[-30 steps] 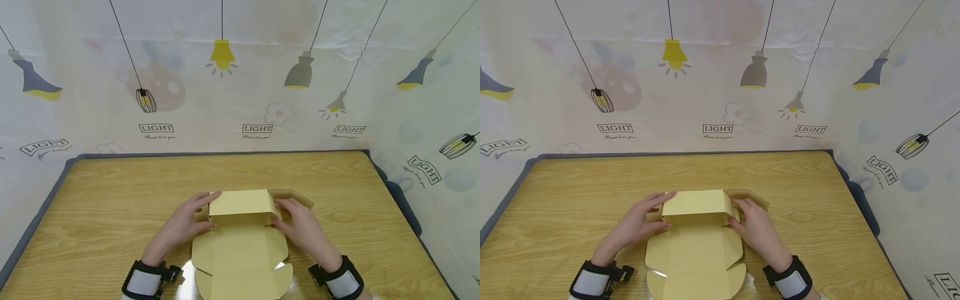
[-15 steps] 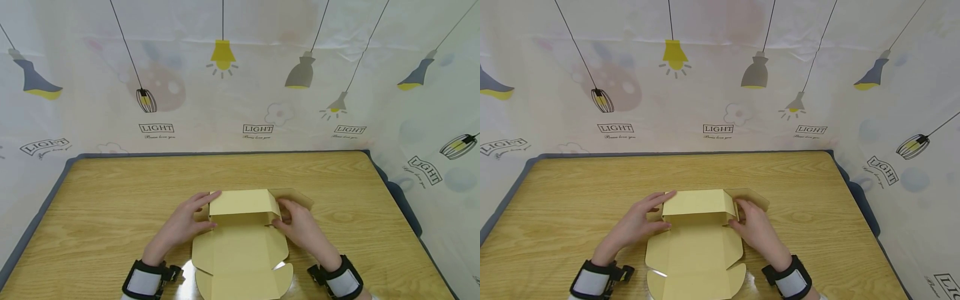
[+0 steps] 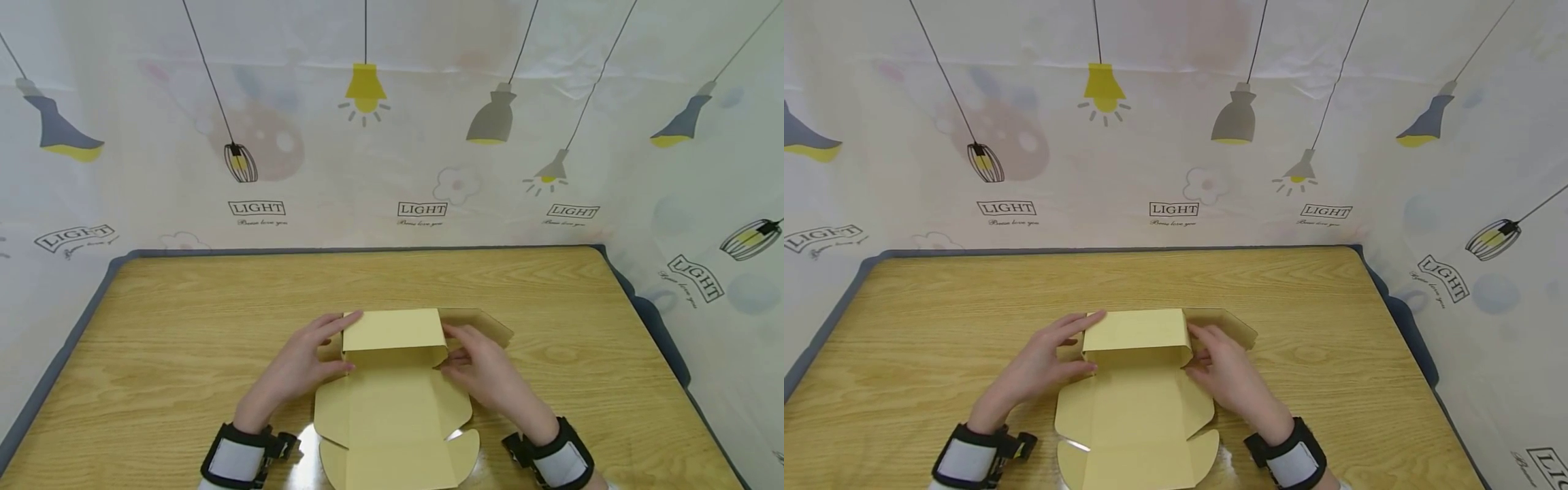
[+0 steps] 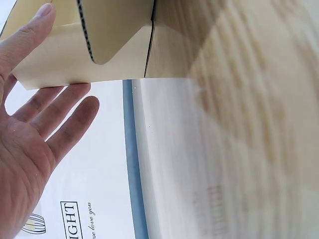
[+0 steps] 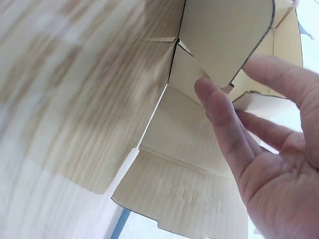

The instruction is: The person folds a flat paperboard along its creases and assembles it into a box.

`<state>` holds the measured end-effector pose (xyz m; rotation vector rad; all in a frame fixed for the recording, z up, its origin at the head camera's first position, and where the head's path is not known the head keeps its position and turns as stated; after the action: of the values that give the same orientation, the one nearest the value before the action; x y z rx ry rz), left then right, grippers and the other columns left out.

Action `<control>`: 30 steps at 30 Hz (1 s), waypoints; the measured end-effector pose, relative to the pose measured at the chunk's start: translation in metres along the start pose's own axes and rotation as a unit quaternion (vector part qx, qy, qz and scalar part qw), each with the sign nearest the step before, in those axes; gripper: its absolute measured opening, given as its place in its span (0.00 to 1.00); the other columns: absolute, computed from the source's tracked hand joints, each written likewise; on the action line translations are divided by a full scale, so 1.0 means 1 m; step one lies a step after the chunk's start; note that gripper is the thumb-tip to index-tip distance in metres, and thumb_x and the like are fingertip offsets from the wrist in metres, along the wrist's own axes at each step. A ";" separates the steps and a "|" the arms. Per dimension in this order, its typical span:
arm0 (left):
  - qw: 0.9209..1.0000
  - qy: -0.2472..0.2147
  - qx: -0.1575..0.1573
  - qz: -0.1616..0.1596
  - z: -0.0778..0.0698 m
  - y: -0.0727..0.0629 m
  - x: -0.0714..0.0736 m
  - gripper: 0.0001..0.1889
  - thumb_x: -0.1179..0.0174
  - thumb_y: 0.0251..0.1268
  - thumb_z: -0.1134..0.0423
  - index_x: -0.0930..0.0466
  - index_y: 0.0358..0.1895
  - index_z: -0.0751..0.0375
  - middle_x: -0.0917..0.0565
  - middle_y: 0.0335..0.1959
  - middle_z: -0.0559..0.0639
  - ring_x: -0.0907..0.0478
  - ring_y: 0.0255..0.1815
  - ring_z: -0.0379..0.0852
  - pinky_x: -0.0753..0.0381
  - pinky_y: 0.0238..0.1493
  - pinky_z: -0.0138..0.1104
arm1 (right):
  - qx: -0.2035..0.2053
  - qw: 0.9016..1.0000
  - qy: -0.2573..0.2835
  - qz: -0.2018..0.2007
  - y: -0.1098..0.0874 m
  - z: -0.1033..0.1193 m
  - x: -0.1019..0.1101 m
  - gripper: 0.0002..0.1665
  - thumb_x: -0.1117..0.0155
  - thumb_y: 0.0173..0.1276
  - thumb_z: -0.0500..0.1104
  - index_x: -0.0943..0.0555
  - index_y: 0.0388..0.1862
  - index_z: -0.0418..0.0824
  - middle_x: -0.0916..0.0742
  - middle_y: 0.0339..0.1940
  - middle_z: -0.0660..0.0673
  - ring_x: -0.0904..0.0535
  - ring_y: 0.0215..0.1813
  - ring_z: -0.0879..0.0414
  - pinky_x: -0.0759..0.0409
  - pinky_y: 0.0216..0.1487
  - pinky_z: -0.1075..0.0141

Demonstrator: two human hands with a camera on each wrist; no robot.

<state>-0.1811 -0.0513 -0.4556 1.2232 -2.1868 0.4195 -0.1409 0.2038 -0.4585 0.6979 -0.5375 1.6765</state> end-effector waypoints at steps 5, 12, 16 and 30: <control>1.000 0.000 -0.004 0.000 0.000 0.000 0.000 0.45 0.26 0.57 0.64 0.37 0.78 0.42 0.31 0.73 0.64 0.22 0.62 0.70 0.13 0.54 0.49 | 0.045 0.994 -0.100 0.010 -0.001 0.005 -0.003 0.45 0.22 0.56 0.33 0.30 0.72 0.32 0.20 0.61 0.41 0.13 0.48 0.52 0.12 0.48 0.64; 1.000 0.001 -0.009 -0.003 0.000 0.000 0.000 0.45 0.26 0.56 0.65 0.36 0.78 0.43 0.31 0.73 0.64 0.22 0.61 0.69 0.13 0.55 0.49 | 0.092 0.980 -0.176 0.030 -0.005 0.007 -0.008 0.53 0.19 0.53 0.36 0.35 0.76 0.33 0.24 0.64 0.40 0.15 0.40 0.54 0.17 0.35 0.70; 1.000 0.002 -0.010 -0.004 0.000 0.000 0.000 0.45 0.26 0.56 0.65 0.36 0.78 0.44 0.31 0.73 0.64 0.22 0.61 0.68 0.13 0.56 0.50 | 0.092 0.976 -0.194 0.044 -0.005 0.007 -0.010 0.53 0.19 0.54 0.39 0.36 0.76 0.33 0.25 0.66 0.40 0.16 0.39 0.55 0.16 0.35 0.68; 1.000 0.008 -0.012 -0.006 0.001 0.000 -0.001 0.45 0.25 0.56 0.65 0.36 0.77 0.43 0.31 0.73 0.64 0.21 0.61 0.68 0.13 0.56 0.50 | 0.106 0.973 -0.197 0.053 -0.005 0.012 -0.018 0.50 0.19 0.54 0.39 0.34 0.72 0.30 0.26 0.66 0.39 0.14 0.43 0.51 0.12 0.42 0.63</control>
<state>-0.1814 -0.0507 -0.4568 1.2155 -2.1634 0.3971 -0.1312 0.1841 -0.4631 1.1923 -0.6889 1.7183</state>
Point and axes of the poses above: each hand's wrist, its own y-axis towards the middle knuckle, its own x-axis out of the back of the hand, z = x × y, the point moved 8 cm from there along y, towards the middle knuckle
